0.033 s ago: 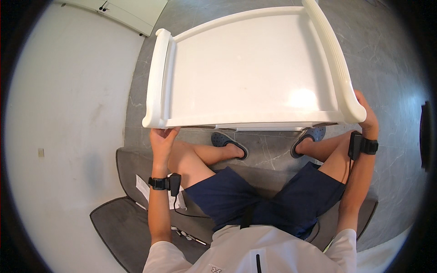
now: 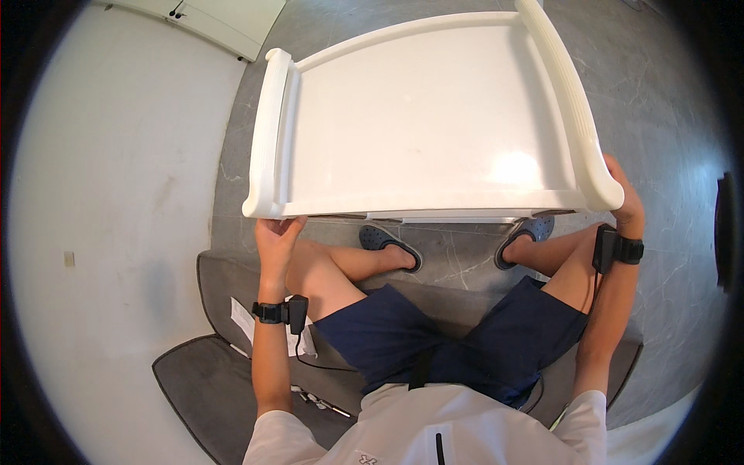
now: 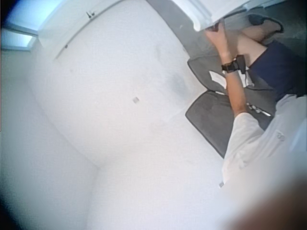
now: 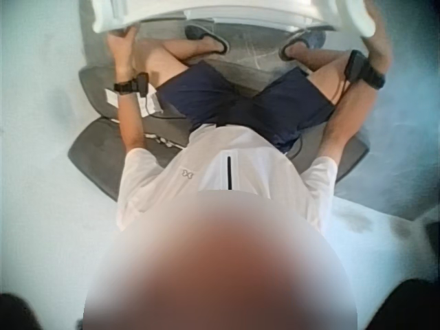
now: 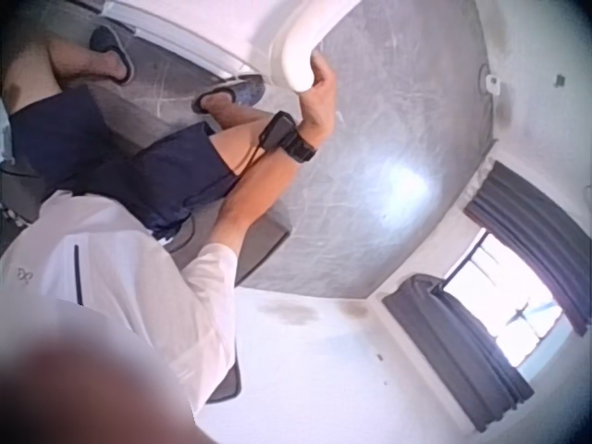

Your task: The recorder is assembling a white plastic rolling cart by attaching metal legs and casters.

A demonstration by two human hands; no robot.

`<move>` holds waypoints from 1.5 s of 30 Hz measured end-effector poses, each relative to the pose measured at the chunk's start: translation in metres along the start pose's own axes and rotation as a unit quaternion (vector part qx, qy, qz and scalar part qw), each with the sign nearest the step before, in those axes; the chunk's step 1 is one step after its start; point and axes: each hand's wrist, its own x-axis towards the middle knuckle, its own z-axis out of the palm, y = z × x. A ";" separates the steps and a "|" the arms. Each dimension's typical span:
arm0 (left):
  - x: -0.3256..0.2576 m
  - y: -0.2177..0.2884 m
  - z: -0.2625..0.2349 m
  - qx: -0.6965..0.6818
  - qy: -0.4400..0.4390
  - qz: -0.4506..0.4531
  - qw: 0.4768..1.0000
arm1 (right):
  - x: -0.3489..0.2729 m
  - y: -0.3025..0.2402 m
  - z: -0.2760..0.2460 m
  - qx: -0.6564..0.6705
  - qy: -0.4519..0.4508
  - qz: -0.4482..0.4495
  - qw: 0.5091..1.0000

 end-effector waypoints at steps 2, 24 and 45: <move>-0.001 -0.003 -0.003 -0.002 -0.002 -0.005 1.000 | 0.001 0.000 0.000 0.026 -0.014 0.002 1.000; -0.007 -0.008 -0.013 0.004 -0.012 -0.029 1.000 | -0.063 0.122 -0.086 0.050 0.171 -0.027 0.984; 0.164 -0.032 -0.018 -0.054 -0.296 -0.001 0.954 | -0.039 -0.130 0.067 -0.068 0.124 0.034 0.989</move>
